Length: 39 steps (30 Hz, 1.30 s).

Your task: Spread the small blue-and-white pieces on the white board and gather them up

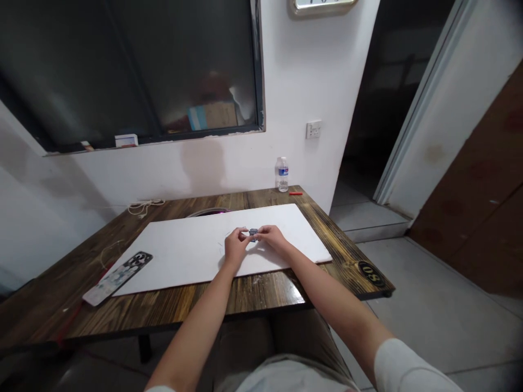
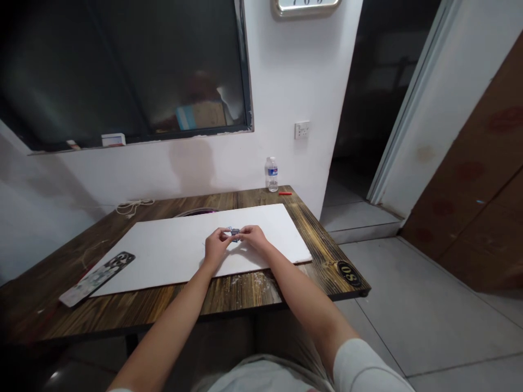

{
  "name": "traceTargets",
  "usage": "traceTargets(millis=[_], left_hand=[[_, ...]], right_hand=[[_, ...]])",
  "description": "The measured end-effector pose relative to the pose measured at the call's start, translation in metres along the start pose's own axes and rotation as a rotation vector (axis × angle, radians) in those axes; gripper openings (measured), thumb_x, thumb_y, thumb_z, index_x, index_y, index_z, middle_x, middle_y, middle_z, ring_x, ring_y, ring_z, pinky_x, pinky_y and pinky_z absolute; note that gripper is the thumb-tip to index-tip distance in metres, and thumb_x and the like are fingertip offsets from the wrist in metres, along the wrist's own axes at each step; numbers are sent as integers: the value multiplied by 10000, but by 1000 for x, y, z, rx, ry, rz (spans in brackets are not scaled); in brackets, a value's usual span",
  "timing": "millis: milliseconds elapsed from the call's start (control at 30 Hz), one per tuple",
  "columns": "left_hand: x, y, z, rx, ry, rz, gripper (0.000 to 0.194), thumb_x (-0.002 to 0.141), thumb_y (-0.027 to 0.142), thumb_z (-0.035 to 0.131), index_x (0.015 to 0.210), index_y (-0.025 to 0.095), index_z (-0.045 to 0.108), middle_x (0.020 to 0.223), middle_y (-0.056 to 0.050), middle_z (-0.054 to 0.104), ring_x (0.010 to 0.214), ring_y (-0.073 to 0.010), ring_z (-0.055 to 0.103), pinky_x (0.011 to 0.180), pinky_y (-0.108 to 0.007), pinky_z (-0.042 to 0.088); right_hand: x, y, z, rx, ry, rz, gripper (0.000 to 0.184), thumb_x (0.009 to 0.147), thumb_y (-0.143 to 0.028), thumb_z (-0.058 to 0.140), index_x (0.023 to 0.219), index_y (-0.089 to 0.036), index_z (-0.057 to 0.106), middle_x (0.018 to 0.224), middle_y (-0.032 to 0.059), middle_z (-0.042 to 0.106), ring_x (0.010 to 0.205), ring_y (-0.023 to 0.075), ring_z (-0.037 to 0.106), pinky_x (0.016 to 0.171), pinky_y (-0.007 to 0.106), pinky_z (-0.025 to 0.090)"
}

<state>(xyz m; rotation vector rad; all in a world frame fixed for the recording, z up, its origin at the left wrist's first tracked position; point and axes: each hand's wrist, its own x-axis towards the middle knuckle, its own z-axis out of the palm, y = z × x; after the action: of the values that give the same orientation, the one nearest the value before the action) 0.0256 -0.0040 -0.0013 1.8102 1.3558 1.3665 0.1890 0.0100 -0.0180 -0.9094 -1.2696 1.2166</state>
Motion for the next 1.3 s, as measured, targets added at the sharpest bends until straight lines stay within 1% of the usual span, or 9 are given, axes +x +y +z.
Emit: traceTargets(millis=[200, 333, 433, 567, 733, 833, 933, 1100, 1300], left_hand=[[0, 2, -4, 195, -32, 124, 180, 775, 289, 710, 928, 195, 695, 732, -2, 691, 695, -164, 641, 710, -284, 495], [-2, 13, -2, 342, -182, 152, 146, 813, 208, 653, 949, 180, 700, 915, -56, 728, 850, -203, 669, 807, -323, 507], [-9, 21, -4, 507, -299, 193, 208, 815, 194, 652, 1016, 173, 703, 1073, -90, 719, 1040, -256, 635, 933, -374, 477], [-20, 22, -26, 740, -350, 228, 319, 850, 240, 631, 1157, 162, 667, 1191, -115, 684, 1136, -288, 588, 997, -398, 434], [-27, 7, -67, 1032, -444, 180, 309, 879, 333, 592, 1115, 154, 681, 1235, -155, 648, 1148, -324, 570, 939, -410, 449], [-29, 2, -80, 1103, -502, 129, 334, 921, 352, 540, 1162, 153, 658, 1281, -167, 617, 1168, -321, 566, 928, -398, 448], [-31, 4, -82, 1116, -540, 122, 284, 946, 312, 501, 1137, 173, 660, 1221, -144, 649, 1127, -289, 592, 898, -362, 450], [-32, 8, -77, 1102, -573, 158, 243, 953, 237, 450, 961, 199, 689, 1008, -106, 706, 982, -257, 637, 791, -323, 450], [-30, 4, -76, 1116, -587, 177, 311, 958, 218, 395, 896, 172, 696, 978, -130, 716, 935, -261, 653, 786, -332, 445]], right_hand=[[5, 0, -6, 83, 121, -20, 382, 507, -475, 851, 627, -175, 648, 581, 1, 620, 582, 146, 548, 632, 300, 411], [7, 0, -9, 73, 160, -42, 384, 510, -481, 845, 632, -172, 654, 567, 0, 614, 566, 144, 540, 624, 301, 418], [8, 1, -9, 80, 171, -52, 381, 509, -473, 847, 636, -170, 655, 581, 4, 624, 565, 142, 542, 615, 299, 422], [10, 3, -9, 79, 212, -39, 392, 484, -470, 860, 621, -172, 645, 570, 6, 622, 554, 141, 543, 597, 299, 423], [9, 3, -11, 61, 224, -29, 381, 495, -459, 864, 628, -172, 650, 577, 10, 628, 558, 145, 553, 597, 309, 449], [8, 4, -11, 42, 214, -31, 369, 509, -451, 865, 623, -175, 647, 576, 13, 624, 561, 148, 553, 593, 316, 458], [9, 5, -11, 25, 217, -26, 364, 516, -451, 863, 619, -179, 644, 565, 12, 611, 562, 150, 548, 581, 316, 460], [10, 8, -12, 14, 228, -27, 362, 517, -453, 860, 617, -182, 642, 561, 13, 606, 559, 146, 537, 561, 311, 457], [9, 5, -11, 18, 209, -32, 367, 520, -452, 858, 634, -178, 644, 588, 19, 621, 573, 142, 534, 571, 309, 460]])
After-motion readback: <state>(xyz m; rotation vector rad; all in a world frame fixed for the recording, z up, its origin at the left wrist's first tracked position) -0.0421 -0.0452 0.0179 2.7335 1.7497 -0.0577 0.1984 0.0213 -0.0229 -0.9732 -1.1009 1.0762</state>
